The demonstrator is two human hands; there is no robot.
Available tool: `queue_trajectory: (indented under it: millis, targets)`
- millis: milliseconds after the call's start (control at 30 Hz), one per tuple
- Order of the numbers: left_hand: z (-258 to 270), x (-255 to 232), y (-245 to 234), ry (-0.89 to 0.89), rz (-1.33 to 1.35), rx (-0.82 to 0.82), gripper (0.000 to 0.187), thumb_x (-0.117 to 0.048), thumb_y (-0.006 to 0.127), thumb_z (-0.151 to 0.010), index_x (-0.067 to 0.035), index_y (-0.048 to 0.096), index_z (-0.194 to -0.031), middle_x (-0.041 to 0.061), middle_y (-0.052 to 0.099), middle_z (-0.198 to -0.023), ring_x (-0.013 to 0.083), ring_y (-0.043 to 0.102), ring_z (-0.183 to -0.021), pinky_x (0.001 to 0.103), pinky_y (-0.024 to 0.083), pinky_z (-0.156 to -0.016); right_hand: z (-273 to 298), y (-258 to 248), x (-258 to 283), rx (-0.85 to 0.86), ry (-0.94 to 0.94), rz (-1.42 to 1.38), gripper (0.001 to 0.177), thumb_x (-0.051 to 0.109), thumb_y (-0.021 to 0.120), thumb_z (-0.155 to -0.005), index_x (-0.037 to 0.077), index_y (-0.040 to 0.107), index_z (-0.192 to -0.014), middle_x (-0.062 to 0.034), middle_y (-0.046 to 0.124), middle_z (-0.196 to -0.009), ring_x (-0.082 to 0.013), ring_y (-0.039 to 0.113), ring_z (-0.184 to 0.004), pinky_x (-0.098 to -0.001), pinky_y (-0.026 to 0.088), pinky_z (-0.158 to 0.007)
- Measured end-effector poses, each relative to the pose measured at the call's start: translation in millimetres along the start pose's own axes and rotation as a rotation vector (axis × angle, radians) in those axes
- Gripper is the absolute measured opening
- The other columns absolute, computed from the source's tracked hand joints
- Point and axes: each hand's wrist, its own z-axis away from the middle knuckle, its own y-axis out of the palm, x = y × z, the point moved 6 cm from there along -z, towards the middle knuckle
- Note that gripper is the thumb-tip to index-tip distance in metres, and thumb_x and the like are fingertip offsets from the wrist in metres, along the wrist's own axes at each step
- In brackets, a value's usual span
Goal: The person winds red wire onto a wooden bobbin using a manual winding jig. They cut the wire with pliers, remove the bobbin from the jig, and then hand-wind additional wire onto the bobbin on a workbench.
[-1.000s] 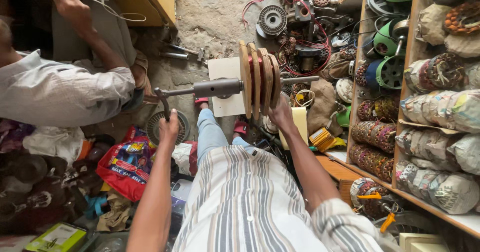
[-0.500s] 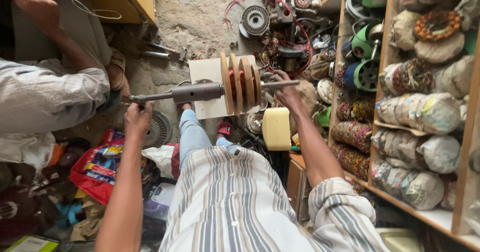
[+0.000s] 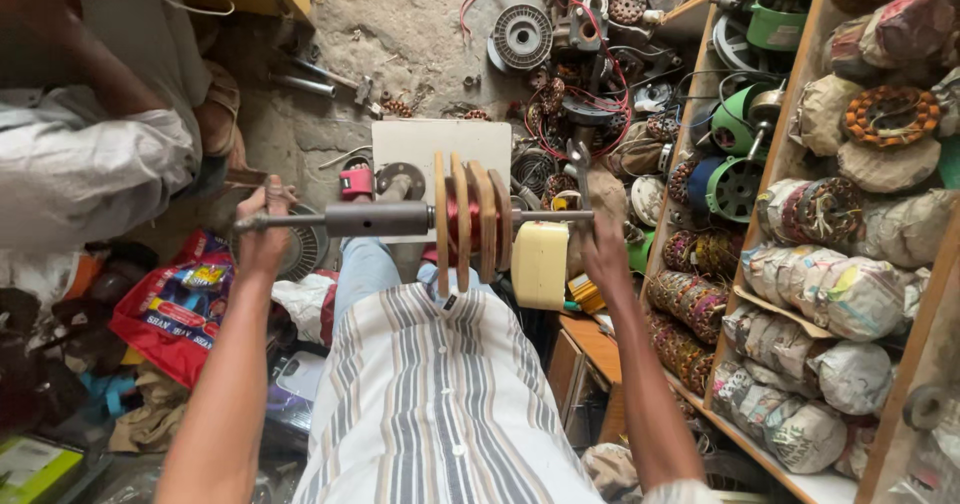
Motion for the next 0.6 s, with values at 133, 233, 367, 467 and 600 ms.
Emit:
queue_trajectory:
  millis: [133, 233, 367, 467, 600]
  targets:
    - [-16, -24, 2, 0.232, 0.033, -0.093, 0.056, -0.038, 0.048, -0.12, 0.006, 0.067, -0.092, 0.02, 0.074, -0.113, 0.0272, 0.069, -0.095, 0.037, 0.051, -0.083, 86, -66, 30, 0.06, 0.268, -0.061, 0.04, 0.03, 0.056, -0.101, 0.014, 0.062, -0.137, -0.0236, 0.071, -0.079, -0.0361, 0.071, -0.071, -0.0491, 0.052, -0.067]
    - [-32, -34, 0, 0.435, -0.021, -0.154, 0.052, -0.034, 0.052, -0.119, 0.007, 0.073, -0.096, 0.022, 0.074, -0.111, 0.0297, 0.071, -0.102, 0.039, 0.053, -0.087, 117, -118, 94, 0.023, 0.234, -0.105, 0.051, 0.021, 0.061, -0.095, 0.017, 0.055, -0.146, -0.0205, 0.071, -0.072, -0.0347, 0.073, -0.062, -0.045, 0.054, -0.06]
    - [-39, -20, 3, 0.403, -0.075, -0.025, 0.048, -0.03, 0.05, -0.12, 0.007, 0.072, -0.098, 0.021, 0.074, -0.113, 0.0294, 0.072, -0.105, 0.038, 0.055, -0.091, 120, -163, 160, 0.135, 0.167, 0.021, 0.058, 0.018, 0.064, -0.094, 0.013, 0.05, -0.15, -0.0248, 0.071, -0.082, -0.0398, 0.071, -0.071, -0.0482, 0.052, -0.065]
    - [-39, -7, 4, 0.291, -0.029, -0.037, 0.048, -0.03, 0.048, -0.118, 0.006, 0.072, -0.097, 0.018, 0.076, -0.106, 0.0291, 0.071, -0.096, 0.037, 0.054, -0.086, 109, -178, 205, 0.161, -0.082, 0.086, 0.053, 0.016, 0.061, -0.093, 0.012, 0.054, -0.145, -0.0216, 0.072, -0.088, -0.0387, 0.069, -0.072, -0.0491, 0.052, -0.065]
    - [-33, 0, 8, 0.201, -0.052, -0.058, 0.049, -0.03, 0.044, -0.118, 0.004, 0.073, -0.097, 0.018, 0.076, -0.105, 0.0263, 0.07, -0.091, 0.035, 0.053, -0.083, 90, -166, 224, 0.364, -0.016, 0.319, 0.048, 0.02, 0.062, -0.093, 0.015, 0.055, -0.141, -0.0172, 0.069, -0.073, -0.0381, 0.067, -0.065, -0.0534, 0.05, -0.06]
